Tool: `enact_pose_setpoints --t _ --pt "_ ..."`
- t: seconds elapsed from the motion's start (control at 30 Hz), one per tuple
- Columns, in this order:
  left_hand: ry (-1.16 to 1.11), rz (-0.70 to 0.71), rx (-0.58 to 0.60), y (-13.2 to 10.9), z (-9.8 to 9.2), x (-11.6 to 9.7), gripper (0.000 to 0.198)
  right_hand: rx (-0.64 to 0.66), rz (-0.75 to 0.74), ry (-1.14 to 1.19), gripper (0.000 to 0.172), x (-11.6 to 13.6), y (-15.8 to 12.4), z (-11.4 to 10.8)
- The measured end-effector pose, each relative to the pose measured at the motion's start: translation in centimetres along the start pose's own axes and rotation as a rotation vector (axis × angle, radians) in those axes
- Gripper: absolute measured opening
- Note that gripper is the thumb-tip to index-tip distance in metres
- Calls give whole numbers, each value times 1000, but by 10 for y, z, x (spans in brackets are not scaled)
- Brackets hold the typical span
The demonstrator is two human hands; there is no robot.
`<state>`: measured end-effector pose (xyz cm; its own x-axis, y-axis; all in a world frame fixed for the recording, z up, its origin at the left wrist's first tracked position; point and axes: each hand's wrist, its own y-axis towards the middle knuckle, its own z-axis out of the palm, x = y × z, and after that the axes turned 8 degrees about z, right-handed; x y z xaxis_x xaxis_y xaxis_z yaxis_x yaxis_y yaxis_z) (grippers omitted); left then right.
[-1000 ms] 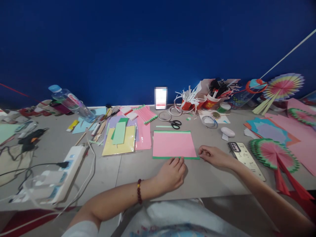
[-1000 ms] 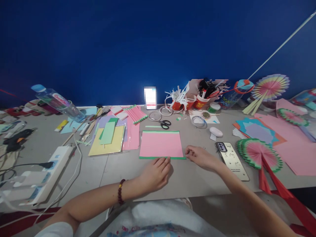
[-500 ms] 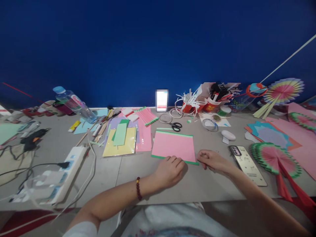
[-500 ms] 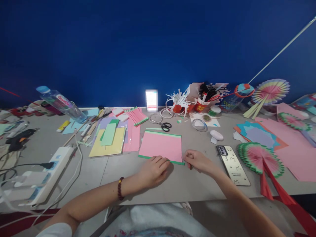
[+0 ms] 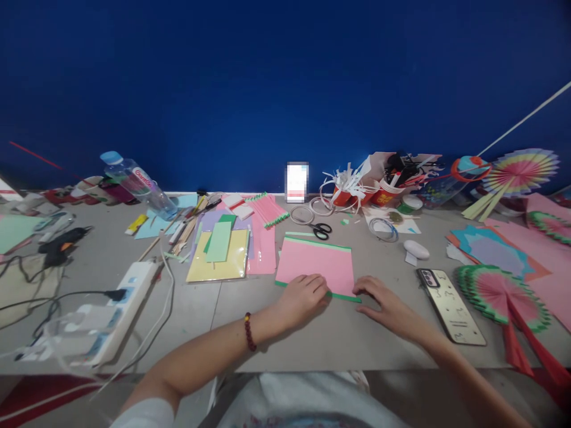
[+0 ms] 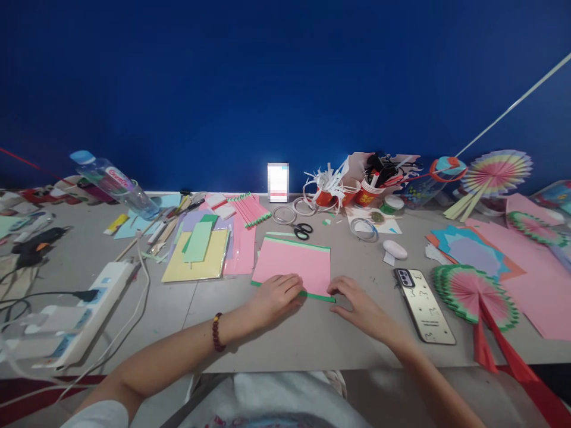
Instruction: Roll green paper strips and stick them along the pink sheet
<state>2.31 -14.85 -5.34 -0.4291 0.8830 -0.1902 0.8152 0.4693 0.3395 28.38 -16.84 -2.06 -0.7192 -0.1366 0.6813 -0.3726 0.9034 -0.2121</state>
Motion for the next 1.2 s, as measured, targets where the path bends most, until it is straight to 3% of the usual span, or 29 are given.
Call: enact_pose_setpoints --t 0.23,0.37,0.47,0.6,0.77,0.93,1.1,1.2 --pt "21 31 69 -2 -4 5 17 -15 -51 15 16 -15 0 6" --pt "39 63 70 -3 -6 5 20 -59 -90 3 17 -18 1 9" --pt "-25 10 38 -2 -9 2 20 -106 -134 1 18 -14 4 10" --pt "-158 -85 -20 4 -17 -4 27 -134 -152 9 18 7 9 3" --pt "-326 -177 -86 18 -34 -10 28 -94 -181 -11 23 51 26 -22" --pt "-687 -436 -236 29 -48 -5 44 -88 -124 -15 24 91 52 -45" --pt "-1005 -582 -347 26 -48 9 48 -145 -59 52 26 114 75 -43" --pt "-1091 -634 -359 23 -44 16 49 -83 -6 147 26 115 88 -34"
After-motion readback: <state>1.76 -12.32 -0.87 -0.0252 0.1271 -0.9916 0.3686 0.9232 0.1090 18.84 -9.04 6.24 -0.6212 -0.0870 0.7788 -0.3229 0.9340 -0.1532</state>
